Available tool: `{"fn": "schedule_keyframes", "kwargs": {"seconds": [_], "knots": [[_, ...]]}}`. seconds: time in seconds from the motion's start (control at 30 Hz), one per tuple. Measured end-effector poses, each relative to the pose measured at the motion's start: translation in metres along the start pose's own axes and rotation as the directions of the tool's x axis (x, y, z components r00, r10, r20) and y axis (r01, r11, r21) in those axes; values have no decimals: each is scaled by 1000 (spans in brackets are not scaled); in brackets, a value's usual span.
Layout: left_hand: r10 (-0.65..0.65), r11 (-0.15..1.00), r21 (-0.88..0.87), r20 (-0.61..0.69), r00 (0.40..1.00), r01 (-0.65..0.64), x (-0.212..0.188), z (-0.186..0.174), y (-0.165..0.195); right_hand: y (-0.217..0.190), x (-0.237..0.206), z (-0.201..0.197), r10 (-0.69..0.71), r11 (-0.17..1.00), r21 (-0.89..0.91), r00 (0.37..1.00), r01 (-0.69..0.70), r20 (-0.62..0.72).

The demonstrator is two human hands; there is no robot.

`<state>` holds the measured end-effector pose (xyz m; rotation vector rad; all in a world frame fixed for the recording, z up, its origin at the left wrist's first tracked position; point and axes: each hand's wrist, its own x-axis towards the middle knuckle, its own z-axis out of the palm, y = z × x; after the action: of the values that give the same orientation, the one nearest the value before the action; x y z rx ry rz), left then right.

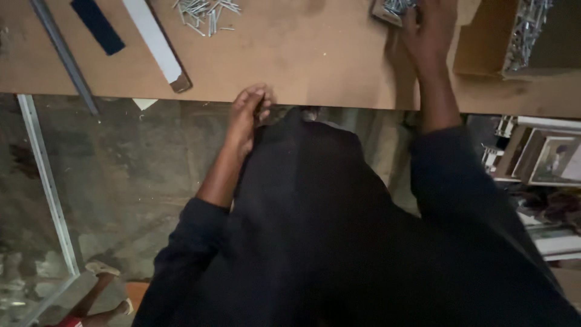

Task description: The person sorts small metal fasteners on a workbench, picking up individual pieces and placing them into separate piles or into a small cardboard box. The person handles the fasteners by hand, organizing them into distinct groups on the table surface.

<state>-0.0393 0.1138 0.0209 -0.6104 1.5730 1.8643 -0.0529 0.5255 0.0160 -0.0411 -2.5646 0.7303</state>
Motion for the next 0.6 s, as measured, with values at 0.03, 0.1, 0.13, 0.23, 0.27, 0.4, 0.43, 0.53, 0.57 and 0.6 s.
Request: {"fn": "schedule_keyframes", "kwargs": {"seconds": [0.03,0.1,0.13,0.23,0.27,0.4,0.43,0.53,0.57,0.6], "knots": [[13,1000,-1,-27,1000,-14,8,-7,3,-8,-9,-1,-29,999,15,996,30,-81],[70,998,13,-56,996,-69,29,-23,11,-21,-25,-1,28,996,81,998,-23,-56],[113,993,27,-60,992,-112,40,-32,17,-29,-32,1,57,992,113,997,-51,-44],[456,847,354,-100,884,-397,76,-55,49,-64,-59,15,115,971,207,992,-123,48],[592,719,497,-73,803,-485,83,-61,58,-78,-67,21,114,963,235,990,-131,83],[643,537,720,-13,765,-439,114,-79,103,-137,-92,41,246,906,287,938,-312,242],[638,510,723,46,769,-466,123,-79,116,-150,-95,47,273,895,279,922,-348,274],[683,345,719,250,687,-604,148,-77,150,-187,-102,69,350,841,335,899,-426,263],[700,272,707,320,638,-653,156,-77,160,-199,-104,77,377,828,337,890,-448,256],[685,246,718,346,641,-651,165,-75,171,-210,-105,84,403,816,339,881,-469,249]]}}
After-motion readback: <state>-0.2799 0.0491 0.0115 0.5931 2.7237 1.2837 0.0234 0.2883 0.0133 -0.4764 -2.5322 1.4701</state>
